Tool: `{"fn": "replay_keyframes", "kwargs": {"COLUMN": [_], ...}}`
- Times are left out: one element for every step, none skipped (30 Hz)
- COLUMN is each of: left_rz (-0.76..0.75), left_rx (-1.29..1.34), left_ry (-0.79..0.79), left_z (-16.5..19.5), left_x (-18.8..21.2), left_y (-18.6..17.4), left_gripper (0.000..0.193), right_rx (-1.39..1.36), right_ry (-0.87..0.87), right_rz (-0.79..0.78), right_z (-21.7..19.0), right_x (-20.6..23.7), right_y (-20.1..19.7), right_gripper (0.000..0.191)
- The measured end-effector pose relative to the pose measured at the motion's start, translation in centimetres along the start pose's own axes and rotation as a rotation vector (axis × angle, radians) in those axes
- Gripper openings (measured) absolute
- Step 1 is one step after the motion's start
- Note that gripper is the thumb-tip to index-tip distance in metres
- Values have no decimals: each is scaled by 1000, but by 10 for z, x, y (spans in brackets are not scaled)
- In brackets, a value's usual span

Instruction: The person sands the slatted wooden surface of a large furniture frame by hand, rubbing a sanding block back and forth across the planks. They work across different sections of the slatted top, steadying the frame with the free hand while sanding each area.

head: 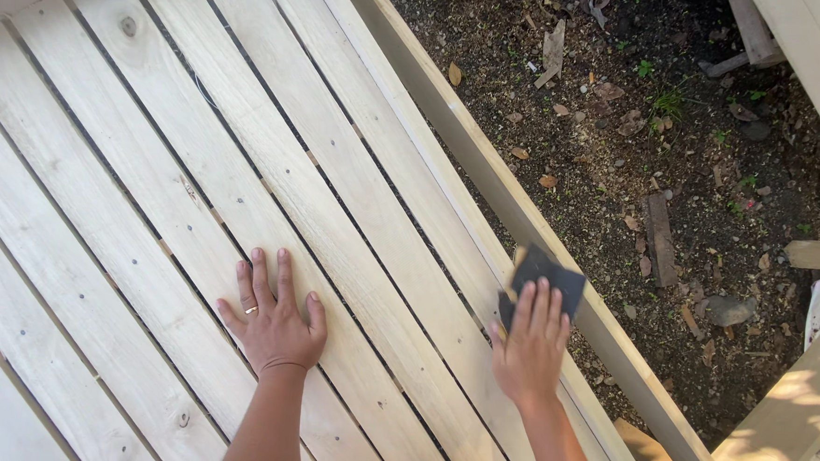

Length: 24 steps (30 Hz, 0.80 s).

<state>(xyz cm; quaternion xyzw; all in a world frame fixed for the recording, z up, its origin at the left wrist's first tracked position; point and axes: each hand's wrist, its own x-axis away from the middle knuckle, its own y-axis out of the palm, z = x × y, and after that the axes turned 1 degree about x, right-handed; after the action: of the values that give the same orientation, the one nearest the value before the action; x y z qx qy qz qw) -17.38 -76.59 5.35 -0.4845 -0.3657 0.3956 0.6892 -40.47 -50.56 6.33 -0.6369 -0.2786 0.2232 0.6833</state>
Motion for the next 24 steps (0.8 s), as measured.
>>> {"fn": "replay_keyframes", "kwargs": {"left_rz": [3, 7, 21, 35, 38, 41, 40, 34, 34, 42, 34, 24, 19, 23, 27, 31, 37, 43, 46, 54, 64, 67, 64, 65], "left_rx": [-2, -4, -5, -11, -2, 7, 14, 16, 17, 18, 14, 13, 11, 14, 16, 16, 17, 17, 16, 13, 9, -2, -9, -13], "left_ry": [5, 11, 17, 19, 17, 16, 14, 18, 20, 19, 15, 12, 9, 12, 15, 17, 20, 24, 28, 29, 28, 30, 33, 30], "left_z": [-1, -1, -2, -3, -3, -4, -4, -4, -4, -5, -4, -5, -5, -5, -5, -5, -5, -6, -6, -6, -6, -6, -6, -6], "left_x": [0, 1, 1, 1, 2, 2, 2, 1, 1, 0, 0, 0, -1, -1, -2, -1, -1, -1, 0, 1, 1, 1, 2, 2], "left_y": [1, 2, 4, 5, 5, 6, 5, 5, 4, 4, 2, 2, 1, 0, 0, 1, 1, 2, 3, 5, 6, 6, 7, 7], "left_gripper": [77, 77, 77, 76, 76, 76, 77, 77, 77, 77, 77, 77, 77, 77, 76, 76, 76, 75, 74, 74, 74, 74, 74, 74], "right_rx": [-55, -85, -86, -112, -91, -107, -123, -132, -143, -157, -168, -176, -185, -210, -190, -203, -163, -161, -160, -154, -151, -153, -164, -174], "right_ry": [-43, -74, -121, -140, -143, -150, -155, -171, -191, -215, -246, -275, -305, -317, -314, -335, -328, -322, -315, -329, -345, -355, -353, -359], "right_rz": [5, 13, 18, 17, 8, 7, 3, 6, 13, 27, 10, -9, -22, -33, -54, -36, -53, -82, -115, -90, -63, -43, -55, -63], "right_z": [-22, -45, -71, -97, -124, -150, -170, -183, -190, -189, -180, -162, -137, -107, -77, -45, -18, 6, 24, 33, 37, 33, 21, 5], "right_x": [-32, -66, -102, -135, -169, -200, -225, -242, -253, -253, -244, -225, -199, -166, -130, -93, -62, -33, -13, -1, 2, -5, -19, -42], "right_y": [-2, -4, -9, -16, -22, -29, -36, -42, -47, -50, -53, -55, -56, -57, -57, -57, -56, -56, -54, -52, -51, -49, -49, -48], "right_gripper": [84, 82, 83, 85, 85, 85, 84, 84, 83, 83, 82, 81, 80, 81, 79, 80, 78, 80, 83, 83, 83, 84, 83, 81]}}
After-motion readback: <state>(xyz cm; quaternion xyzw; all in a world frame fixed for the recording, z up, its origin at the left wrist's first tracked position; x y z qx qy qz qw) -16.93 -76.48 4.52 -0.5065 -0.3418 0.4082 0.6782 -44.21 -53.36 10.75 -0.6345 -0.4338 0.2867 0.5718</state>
